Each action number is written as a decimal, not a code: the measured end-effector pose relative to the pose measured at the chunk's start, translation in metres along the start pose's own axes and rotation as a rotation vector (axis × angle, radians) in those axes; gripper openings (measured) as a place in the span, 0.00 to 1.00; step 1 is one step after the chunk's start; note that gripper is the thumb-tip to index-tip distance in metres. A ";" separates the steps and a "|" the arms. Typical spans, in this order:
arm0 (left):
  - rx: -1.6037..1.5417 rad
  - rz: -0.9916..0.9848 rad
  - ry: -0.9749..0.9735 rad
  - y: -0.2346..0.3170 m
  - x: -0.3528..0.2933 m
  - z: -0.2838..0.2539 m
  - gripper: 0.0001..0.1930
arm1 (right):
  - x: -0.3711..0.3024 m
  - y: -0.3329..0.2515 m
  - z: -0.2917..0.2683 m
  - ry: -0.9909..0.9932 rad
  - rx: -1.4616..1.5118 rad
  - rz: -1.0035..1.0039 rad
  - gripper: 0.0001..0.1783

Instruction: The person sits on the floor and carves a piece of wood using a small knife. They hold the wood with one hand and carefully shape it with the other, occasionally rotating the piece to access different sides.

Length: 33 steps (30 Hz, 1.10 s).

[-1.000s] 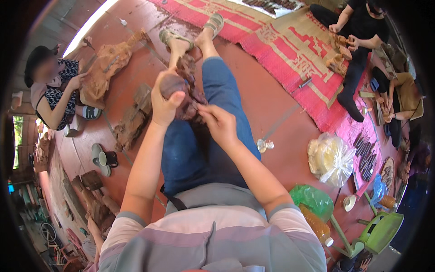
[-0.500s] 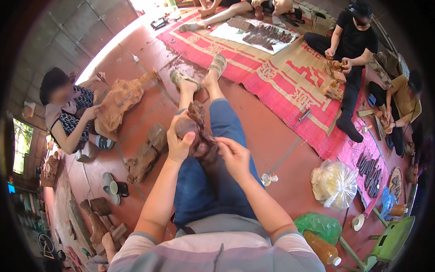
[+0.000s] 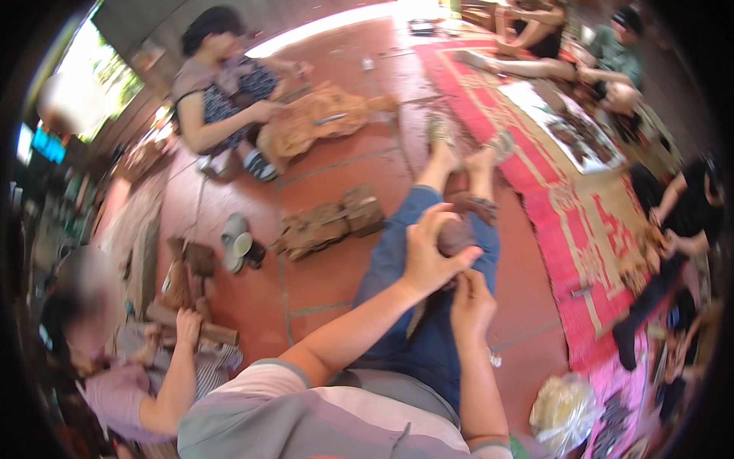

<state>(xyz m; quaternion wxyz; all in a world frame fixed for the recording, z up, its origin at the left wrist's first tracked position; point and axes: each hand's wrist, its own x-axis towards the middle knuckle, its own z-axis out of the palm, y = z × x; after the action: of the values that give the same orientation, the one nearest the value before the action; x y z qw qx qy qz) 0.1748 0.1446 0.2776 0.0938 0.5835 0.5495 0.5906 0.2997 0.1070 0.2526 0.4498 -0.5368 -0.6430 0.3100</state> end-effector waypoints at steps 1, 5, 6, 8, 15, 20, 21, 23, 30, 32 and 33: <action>-0.017 -0.008 0.013 0.000 -0.001 0.002 0.31 | 0.003 -0.002 -0.003 -0.013 -0.024 0.021 0.07; -0.009 -0.039 -0.037 -0.011 0.003 -0.006 0.32 | 0.009 -0.006 0.008 0.012 -0.098 -0.042 0.09; -0.031 0.000 -0.039 -0.016 0.001 -0.005 0.32 | 0.003 -0.006 0.010 0.041 -0.061 -0.020 0.10; -0.070 0.031 -0.061 -0.019 0.005 -0.004 0.32 | -0.002 -0.006 0.011 0.059 -0.036 -0.005 0.10; -0.141 0.013 -0.028 -0.016 0.004 -0.002 0.31 | 0.011 -0.001 0.002 -0.010 -0.130 -0.042 0.11; -0.231 -0.054 -0.102 -0.015 0.005 -0.004 0.30 | 0.001 -0.009 0.004 0.001 -0.054 0.046 0.11; -0.243 -0.070 -0.113 -0.015 0.006 -0.005 0.30 | 0.004 -0.012 0.004 -0.033 -0.072 0.059 0.11; -0.236 -0.059 -0.080 -0.016 0.006 -0.002 0.30 | 0.006 -0.006 0.007 -0.023 0.032 0.106 0.11; -0.236 -0.035 0.039 -0.009 0.002 0.006 0.30 | 0.007 -0.002 -0.012 -0.115 -0.059 0.072 0.11; -0.234 0.079 0.102 -0.009 0.013 0.006 0.30 | 0.012 -0.006 -0.004 -0.067 -0.016 0.079 0.11; -0.244 0.057 0.018 -0.012 0.011 0.001 0.30 | -0.001 -0.011 -0.002 -0.037 0.013 0.089 0.11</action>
<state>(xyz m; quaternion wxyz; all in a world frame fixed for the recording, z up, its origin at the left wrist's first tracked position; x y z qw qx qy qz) 0.1658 0.1582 0.2742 0.1423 0.5780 0.4575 0.6605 0.2966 0.1036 0.2625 0.4271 -0.5561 -0.6245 0.3439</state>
